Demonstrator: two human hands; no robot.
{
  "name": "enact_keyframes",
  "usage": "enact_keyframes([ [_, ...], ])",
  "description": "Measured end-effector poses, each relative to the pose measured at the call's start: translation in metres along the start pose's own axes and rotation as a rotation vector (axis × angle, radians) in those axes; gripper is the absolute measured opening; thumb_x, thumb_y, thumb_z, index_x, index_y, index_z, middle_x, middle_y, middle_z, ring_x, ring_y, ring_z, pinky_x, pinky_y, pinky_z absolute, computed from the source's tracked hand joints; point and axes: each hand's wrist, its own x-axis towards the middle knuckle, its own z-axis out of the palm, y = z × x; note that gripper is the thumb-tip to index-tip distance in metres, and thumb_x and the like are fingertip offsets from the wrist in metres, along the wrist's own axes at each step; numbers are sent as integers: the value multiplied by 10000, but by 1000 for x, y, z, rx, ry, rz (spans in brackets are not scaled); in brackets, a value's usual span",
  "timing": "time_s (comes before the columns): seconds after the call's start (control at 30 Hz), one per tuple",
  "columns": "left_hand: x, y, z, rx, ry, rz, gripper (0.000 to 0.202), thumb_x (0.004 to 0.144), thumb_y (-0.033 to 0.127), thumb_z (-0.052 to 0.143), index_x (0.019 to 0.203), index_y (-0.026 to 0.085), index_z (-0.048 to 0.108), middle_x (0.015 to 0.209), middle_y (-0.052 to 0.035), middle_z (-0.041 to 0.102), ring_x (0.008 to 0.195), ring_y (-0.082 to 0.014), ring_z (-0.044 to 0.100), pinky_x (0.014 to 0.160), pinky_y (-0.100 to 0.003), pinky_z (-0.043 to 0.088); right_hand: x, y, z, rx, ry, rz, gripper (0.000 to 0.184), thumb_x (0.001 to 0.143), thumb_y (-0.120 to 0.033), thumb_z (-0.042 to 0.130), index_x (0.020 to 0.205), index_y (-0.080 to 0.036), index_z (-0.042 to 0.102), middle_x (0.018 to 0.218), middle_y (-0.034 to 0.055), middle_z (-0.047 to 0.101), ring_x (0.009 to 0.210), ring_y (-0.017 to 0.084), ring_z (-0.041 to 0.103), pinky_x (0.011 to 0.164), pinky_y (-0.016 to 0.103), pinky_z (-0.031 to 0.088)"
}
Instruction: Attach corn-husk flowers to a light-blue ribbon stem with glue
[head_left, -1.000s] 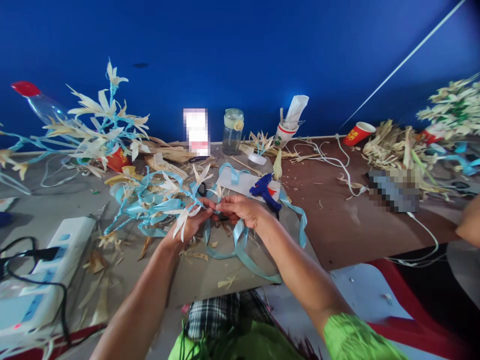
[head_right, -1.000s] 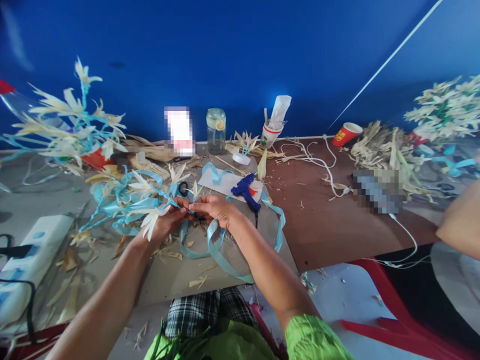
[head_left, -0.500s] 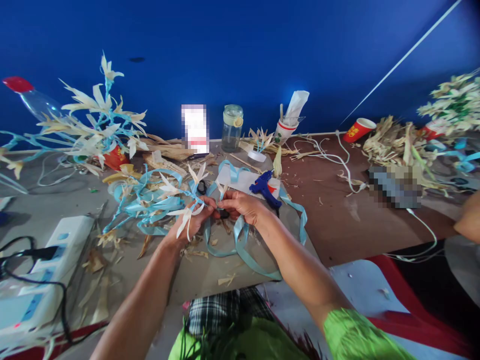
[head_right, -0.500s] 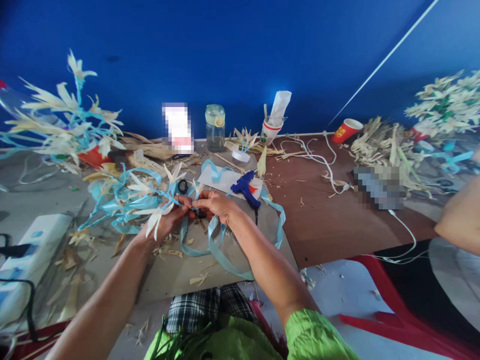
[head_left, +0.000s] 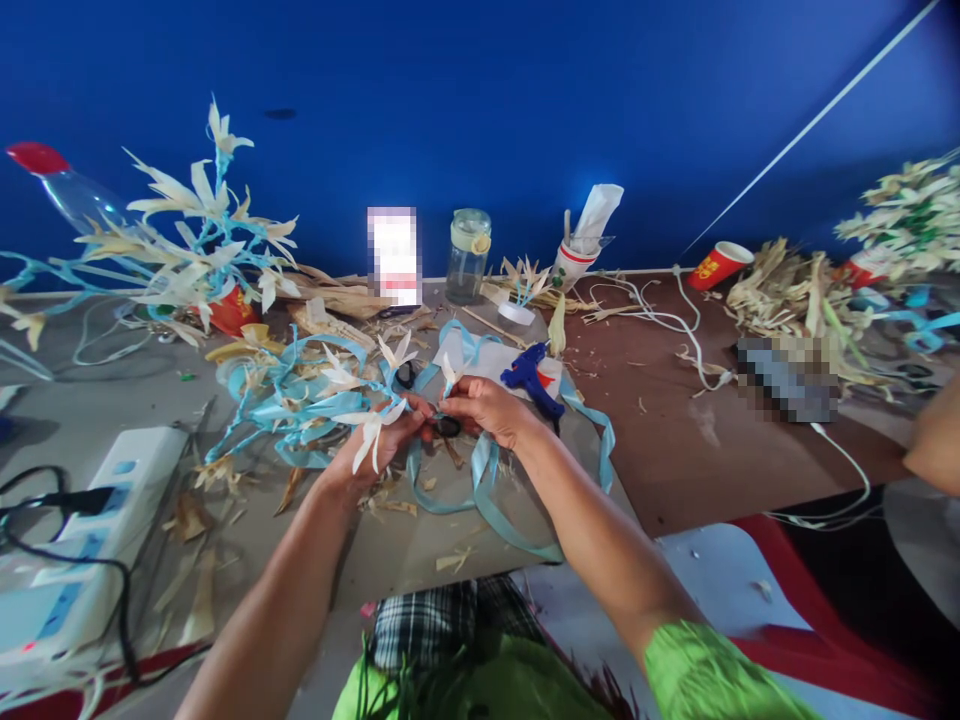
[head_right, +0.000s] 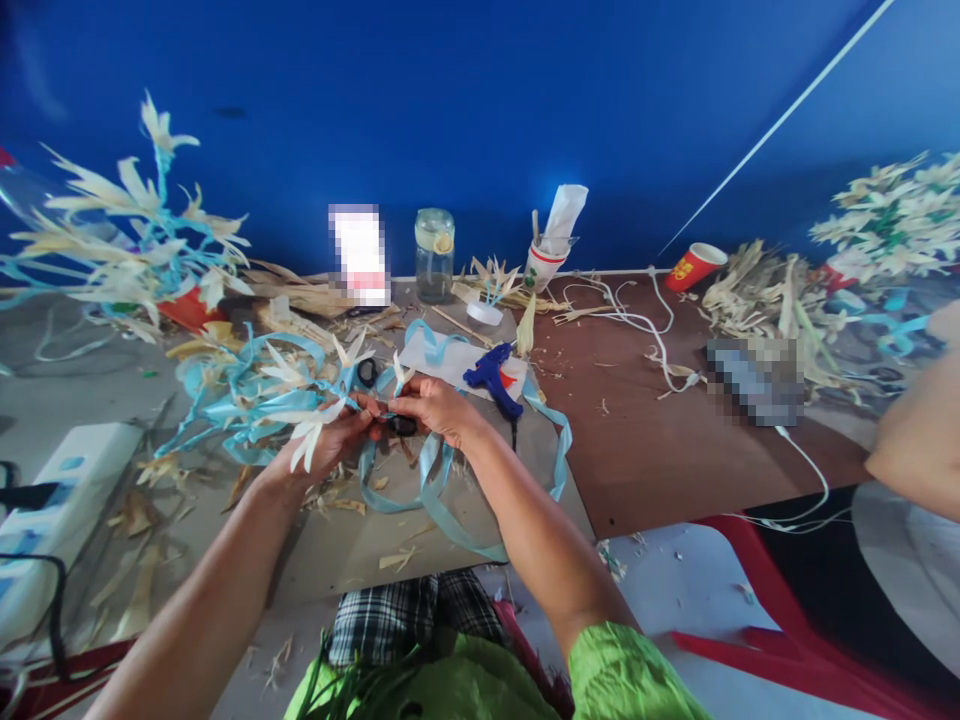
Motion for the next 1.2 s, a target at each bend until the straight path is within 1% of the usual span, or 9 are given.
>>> enact_keyframes([
  [0.13,-1,3,2,-11,16,14,235,734,373,684,803,156,627,624,-20,572,591,-138,535,554,-256,413,-1,-1,1,-176,14,-217,147,641,-260,663,692,-153,575,621,-47,539,580,79,442,568,209,327],
  [0.27,-1,5,4,137,124,46,237,729,356,683,838,149,643,606,-5,585,575,-132,520,548,-246,376,-2,1,1,-409,14,-314,78,722,-230,589,690,-159,591,617,-47,514,608,91,431,604,216,323],
  [0.37,0,7,8,192,193,79,224,736,340,666,857,154,640,584,18,571,547,-120,493,540,-241,356,-1,2,1,-468,-16,-338,75,737,-234,593,699,-171,609,645,-35,543,656,111,466,630,219,344],
  [0.47,1,9,13,203,220,112,182,744,329,649,789,156,614,556,28,554,524,-112,475,521,-234,343,0,4,1,-452,-18,-317,76,737,-242,609,711,-173,622,650,-23,569,700,132,500,658,229,370],
  [0.67,-1,12,20,237,233,31,212,765,370,632,744,175,553,457,42,555,372,-86,387,407,-229,219,2,5,0,-446,7,-314,92,742,-245,606,726,-155,614,664,-24,578,674,118,493,689,240,384],
  [0.77,-1,11,24,134,215,18,268,754,413,650,747,176,525,459,47,554,383,-87,432,424,-218,267,0,4,3,-424,0,-310,82,734,-238,602,730,-156,602,668,-27,574,654,108,485,682,236,382],
  [0.9,1,8,31,-166,244,39,308,705,410,707,756,163,531,526,38,582,456,-94,530,511,-222,386,-2,3,6,-418,23,-340,97,744,-250,584,767,-156,595,677,-25,571,634,101,472,647,226,374],
  [1.03,1,9,32,-352,212,31,253,673,314,745,778,142,593,688,6,657,593,-110,619,658,-251,477,-2,2,4,-433,103,-387,146,754,-295,590,763,-149,583,673,-25,565,633,97,472,647,220,380],
  [1.2,-4,15,27,-420,89,-14,263,631,186,760,865,132,653,795,-30,703,752,-147,670,833,-284,490,-1,1,-3,-407,93,-418,164,755,-305,594,771,-142,592,686,-22,579,643,95,493,642,213,385],
])
